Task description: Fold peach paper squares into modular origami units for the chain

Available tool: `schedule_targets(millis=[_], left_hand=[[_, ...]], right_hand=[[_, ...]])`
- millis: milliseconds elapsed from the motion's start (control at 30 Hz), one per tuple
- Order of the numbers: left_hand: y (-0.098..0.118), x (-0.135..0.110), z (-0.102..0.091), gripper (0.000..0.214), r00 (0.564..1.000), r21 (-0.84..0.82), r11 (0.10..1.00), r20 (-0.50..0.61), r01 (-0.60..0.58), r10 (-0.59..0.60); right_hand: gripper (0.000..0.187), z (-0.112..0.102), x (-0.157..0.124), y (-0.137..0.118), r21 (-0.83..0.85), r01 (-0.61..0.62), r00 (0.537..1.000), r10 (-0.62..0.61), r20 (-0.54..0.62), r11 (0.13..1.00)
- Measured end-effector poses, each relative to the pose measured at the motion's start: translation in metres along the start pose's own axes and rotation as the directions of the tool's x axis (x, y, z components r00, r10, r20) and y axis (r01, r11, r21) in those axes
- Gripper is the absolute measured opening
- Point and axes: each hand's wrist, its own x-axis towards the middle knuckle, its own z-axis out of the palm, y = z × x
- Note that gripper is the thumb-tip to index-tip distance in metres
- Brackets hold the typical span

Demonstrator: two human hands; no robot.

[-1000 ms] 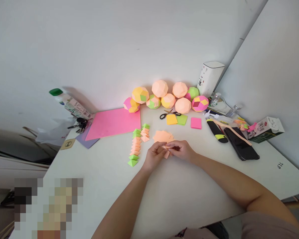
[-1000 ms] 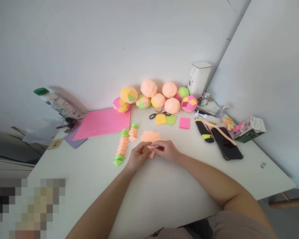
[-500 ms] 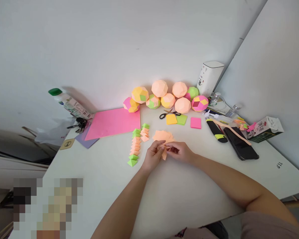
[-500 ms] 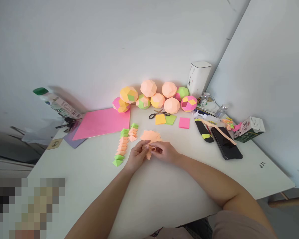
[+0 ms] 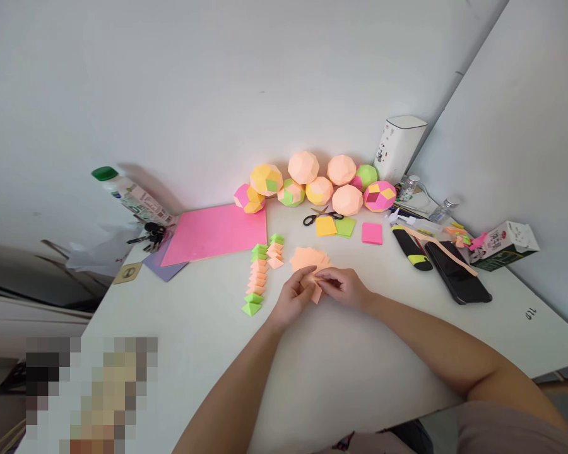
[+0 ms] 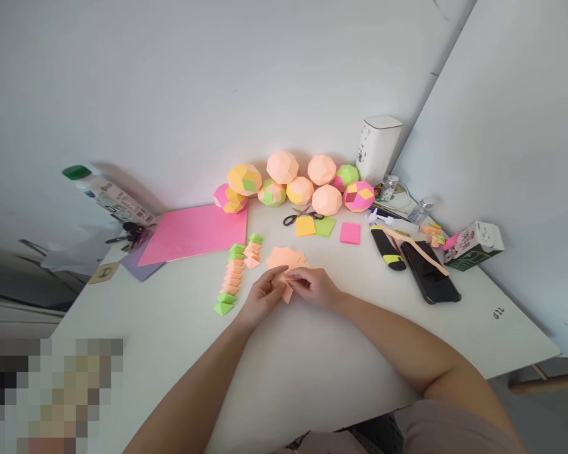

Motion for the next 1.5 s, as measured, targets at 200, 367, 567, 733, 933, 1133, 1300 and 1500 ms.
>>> schedule_targets(millis=[200, 367, 567, 733, 933, 1133, 1300, 1500], left_hand=[[-0.006, 0.004, -0.001, 0.036, 0.997, -0.083, 0.995, 0.027, -0.063, 0.066], [-0.008, 0.005, 0.0, 0.036, 0.996, -0.076, 0.993, 0.005, -0.089, 0.09], [-0.008, 0.006, 0.0, 0.034, 0.995, -0.099, 0.99, -0.004, -0.098, 0.098], [-0.008, 0.006, 0.0, 0.034, 0.994, -0.115, 0.988, -0.007, -0.106, 0.106], [-0.01, 0.007, 0.001, 0.033, 0.995, -0.187, 0.977, -0.036, -0.102, 0.097], [-0.009, 0.008, 0.002, 0.032, 0.995, -0.268, 0.96, -0.084, -0.083, 0.063], [-0.012, 0.008, 0.003, 0.032, 0.992, -0.254, 0.962, -0.1, -0.101, 0.078], [-0.019, 0.011, 0.003, 0.021, 0.959, 0.004, 0.97, -0.152, -0.243, 0.241]], right_hand=[[0.021, -0.004, 0.001, -0.001, 0.181, -0.143, 0.99, 0.138, 0.04, 0.973], [0.022, -0.005, 0.002, -0.001, 0.259, -0.198, 0.98, 0.182, 0.087, 0.945], [0.021, -0.004, 0.003, 0.0, 0.249, -0.17, 0.985, 0.157, 0.072, 0.953], [0.021, -0.004, 0.003, 0.0, 0.256, -0.16, 0.987, 0.146, 0.074, 0.953], [0.025, -0.005, 0.002, -0.004, 0.209, -0.156, 0.985, 0.137, 0.101, 0.965], [0.028, -0.002, 0.002, -0.003, 0.074, -0.112, 0.992, 0.107, 0.073, 0.991], [0.022, 0.001, 0.001, -0.001, 0.018, -0.014, 0.999, 0.013, 0.045, 1.0], [0.019, 0.001, 0.001, -0.002, -0.026, 0.086, 0.996, -0.085, 0.011, 0.996]])
